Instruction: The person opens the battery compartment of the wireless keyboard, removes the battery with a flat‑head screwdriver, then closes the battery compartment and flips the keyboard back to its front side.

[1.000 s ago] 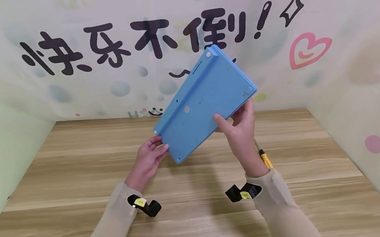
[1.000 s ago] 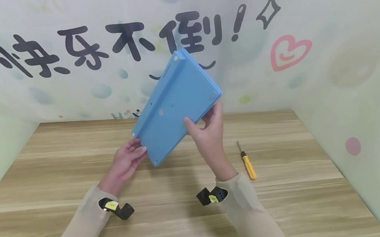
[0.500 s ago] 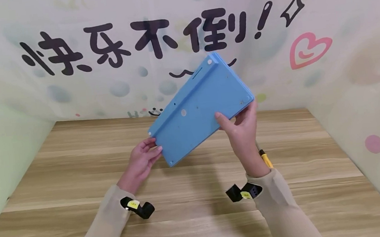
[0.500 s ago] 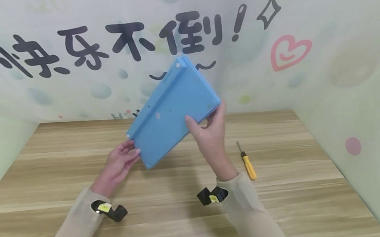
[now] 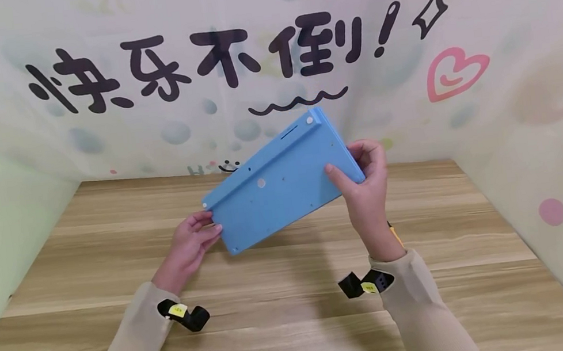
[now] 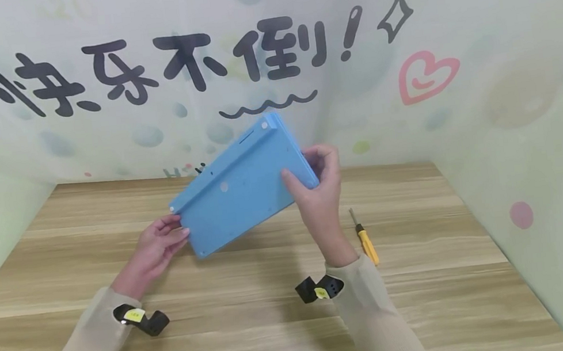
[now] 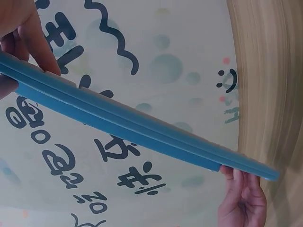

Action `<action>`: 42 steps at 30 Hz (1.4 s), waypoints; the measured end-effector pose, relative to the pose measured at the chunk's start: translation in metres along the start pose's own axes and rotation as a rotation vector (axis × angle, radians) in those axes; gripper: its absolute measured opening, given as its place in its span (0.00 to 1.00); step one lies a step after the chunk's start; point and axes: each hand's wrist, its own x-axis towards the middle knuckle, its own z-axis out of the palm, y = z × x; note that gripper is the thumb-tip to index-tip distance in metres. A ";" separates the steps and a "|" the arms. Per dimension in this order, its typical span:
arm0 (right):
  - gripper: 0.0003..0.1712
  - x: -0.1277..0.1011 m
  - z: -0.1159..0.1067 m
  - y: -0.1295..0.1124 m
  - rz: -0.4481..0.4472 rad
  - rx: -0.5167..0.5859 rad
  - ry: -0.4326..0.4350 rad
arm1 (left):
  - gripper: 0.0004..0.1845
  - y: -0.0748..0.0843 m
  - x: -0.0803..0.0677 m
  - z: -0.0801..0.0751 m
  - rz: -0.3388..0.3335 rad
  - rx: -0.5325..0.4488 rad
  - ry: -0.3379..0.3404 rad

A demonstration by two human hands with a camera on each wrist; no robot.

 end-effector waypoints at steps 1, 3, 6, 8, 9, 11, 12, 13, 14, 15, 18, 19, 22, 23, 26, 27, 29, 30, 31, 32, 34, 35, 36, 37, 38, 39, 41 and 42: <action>0.18 0.000 0.000 0.001 -0.001 -0.009 -0.002 | 0.15 0.001 -0.001 -0.002 0.001 0.006 0.000; 0.18 -0.001 0.000 0.002 0.003 -0.023 -0.012 | 0.15 0.003 -0.002 -0.007 0.004 0.018 -0.004; 0.18 -0.001 -0.001 0.004 0.027 -0.034 -0.027 | 0.15 0.007 -0.004 -0.012 0.005 0.038 -0.012; 0.19 -0.001 -0.002 0.006 0.048 -0.051 -0.032 | 0.15 0.009 -0.006 -0.014 0.006 0.051 -0.020; 0.20 -0.002 -0.002 0.006 0.063 -0.057 -0.032 | 0.15 0.010 -0.007 -0.016 0.006 0.056 -0.023; 0.21 -0.002 -0.004 0.007 0.093 -0.072 -0.033 | 0.14 0.012 -0.008 -0.018 0.008 0.076 -0.030; 0.21 -0.001 -0.005 0.008 0.109 -0.083 -0.033 | 0.14 0.013 -0.008 -0.019 0.008 0.085 -0.034; 0.22 -0.001 -0.006 0.009 0.127 -0.094 -0.035 | 0.14 0.014 -0.009 -0.020 0.010 0.100 -0.037; 0.22 -0.001 -0.007 0.010 0.145 -0.101 -0.038 | 0.14 0.015 -0.009 -0.022 0.013 0.118 -0.041; 0.22 -0.001 -0.009 0.011 0.162 -0.108 -0.043 | 0.13 0.016 -0.009 -0.023 0.014 0.137 -0.047; 0.23 -0.001 -0.014 0.015 0.213 -0.137 -0.061 | 0.13 0.018 -0.009 -0.027 0.019 0.188 -0.057; 0.23 -0.001 -0.015 0.017 0.225 -0.145 -0.068 | 0.13 0.019 -0.009 -0.028 0.019 0.206 -0.058; 0.24 -0.001 -0.022 0.024 0.252 -0.184 -0.092 | 0.14 0.021 -0.009 -0.029 0.018 0.240 -0.054; 0.24 -0.001 -0.025 0.027 0.261 -0.199 -0.101 | 0.14 0.022 -0.009 -0.029 0.017 0.252 -0.049; 0.25 0.000 -0.033 0.035 0.285 -0.250 -0.135 | 0.14 0.024 -0.008 -0.029 0.015 0.294 -0.037; 0.25 0.000 -0.035 0.038 0.294 -0.265 -0.147 | 0.14 0.025 -0.008 -0.029 0.012 0.303 -0.031; 0.25 0.002 -0.041 0.043 0.316 -0.301 -0.172 | 0.14 0.026 -0.006 -0.030 0.011 0.324 -0.028; 0.24 0.003 -0.044 0.046 0.323 -0.322 -0.188 | 0.15 0.026 -0.005 -0.030 0.011 0.332 -0.027; 0.24 0.003 -0.047 0.050 0.333 -0.345 -0.206 | 0.15 0.026 -0.004 -0.030 0.013 0.343 -0.027; 0.25 0.004 -0.050 0.052 0.346 -0.370 -0.227 | 0.15 0.027 -0.004 -0.030 0.013 0.347 -0.029; 0.25 0.005 -0.056 0.058 0.382 -0.411 -0.270 | 0.16 0.027 -0.002 -0.030 0.013 0.356 -0.031; 0.26 0.006 -0.059 0.060 0.401 -0.426 -0.290 | 0.17 0.027 -0.002 -0.029 0.014 0.363 -0.032; 0.26 0.006 -0.061 0.062 0.420 -0.441 -0.311 | 0.18 0.027 -0.002 -0.029 0.015 0.372 -0.035; 0.27 0.005 -0.063 0.064 0.447 -0.447 -0.326 | 0.18 0.027 -0.001 -0.029 0.015 0.380 -0.037; 0.27 0.005 -0.065 0.066 0.472 -0.445 -0.336 | 0.19 0.027 -0.001 -0.028 0.015 0.390 -0.038; 0.28 0.005 -0.067 0.068 0.494 -0.444 -0.342 | 0.20 0.026 0.000 -0.028 0.014 0.399 -0.037; 0.28 0.004 -0.072 0.072 0.526 -0.445 -0.353 | 0.21 0.026 0.001 -0.027 0.013 0.425 -0.039; 0.28 0.004 -0.074 0.073 0.539 -0.442 -0.358 | 0.21 0.025 0.001 -0.027 0.012 0.437 -0.037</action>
